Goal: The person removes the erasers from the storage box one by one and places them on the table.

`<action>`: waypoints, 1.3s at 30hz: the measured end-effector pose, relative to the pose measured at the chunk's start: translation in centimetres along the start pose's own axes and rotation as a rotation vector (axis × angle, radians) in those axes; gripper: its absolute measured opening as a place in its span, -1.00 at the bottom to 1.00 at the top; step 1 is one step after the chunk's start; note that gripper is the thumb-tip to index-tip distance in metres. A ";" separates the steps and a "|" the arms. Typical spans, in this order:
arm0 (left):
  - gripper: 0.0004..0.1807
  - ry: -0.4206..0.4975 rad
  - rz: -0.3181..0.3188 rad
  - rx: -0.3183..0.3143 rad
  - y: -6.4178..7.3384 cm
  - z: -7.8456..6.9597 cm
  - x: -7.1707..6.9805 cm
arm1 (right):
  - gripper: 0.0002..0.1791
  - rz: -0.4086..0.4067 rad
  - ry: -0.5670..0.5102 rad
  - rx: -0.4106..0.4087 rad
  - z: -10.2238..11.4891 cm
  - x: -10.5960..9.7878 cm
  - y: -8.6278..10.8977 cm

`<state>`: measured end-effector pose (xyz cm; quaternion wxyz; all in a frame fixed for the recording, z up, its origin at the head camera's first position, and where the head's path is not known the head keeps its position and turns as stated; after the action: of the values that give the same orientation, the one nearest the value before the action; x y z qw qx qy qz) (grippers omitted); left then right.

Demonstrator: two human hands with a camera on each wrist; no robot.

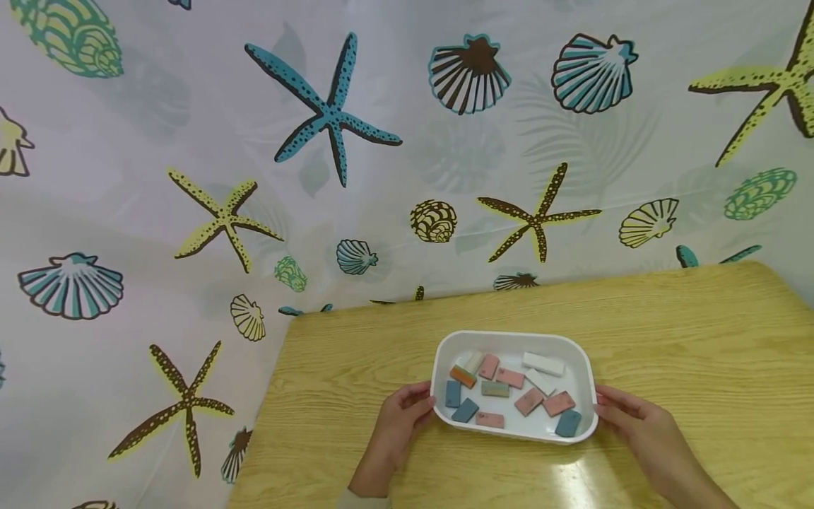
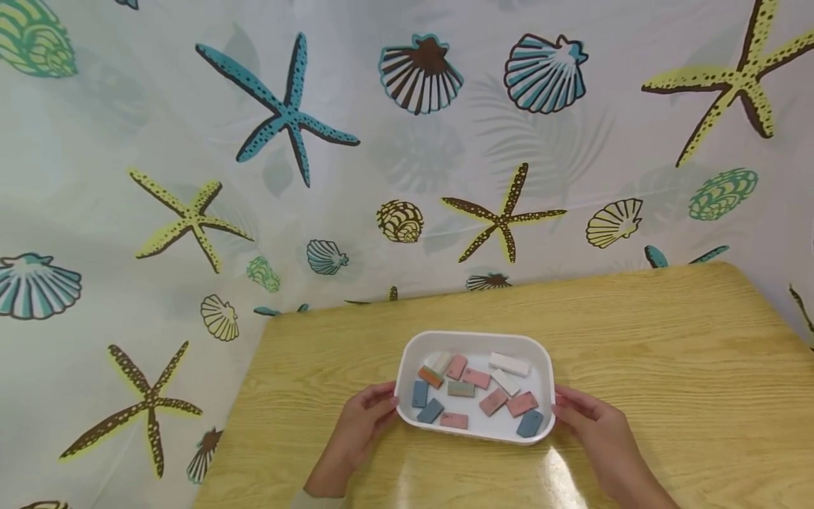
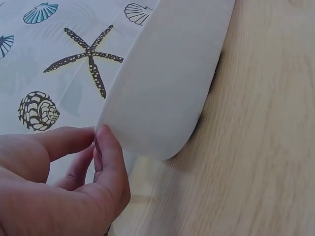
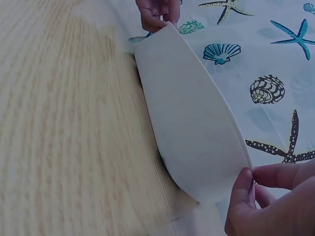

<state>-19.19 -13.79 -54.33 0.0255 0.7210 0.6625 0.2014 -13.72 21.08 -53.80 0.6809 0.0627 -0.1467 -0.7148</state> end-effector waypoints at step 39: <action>-0.54 0.048 -0.015 0.065 -5.0 -0.9 2.6 | -0.54 -0.145 0.630 -0.220 4.8 0.0 -6.8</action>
<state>-24.10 -10.82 -54.38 -0.0123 0.7114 0.6746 0.1965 -21.62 21.89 -51.22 0.6427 0.2170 0.1537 -0.7184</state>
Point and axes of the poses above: each hand's wrist, its own y-axis away from the middle knuckle, its own x-axis out of the palm, z = x × y, the point moved 5 cm from there along -y, towards the middle knuckle, and after that the axes turned 3 degrees about y, right-handed, at the moved point
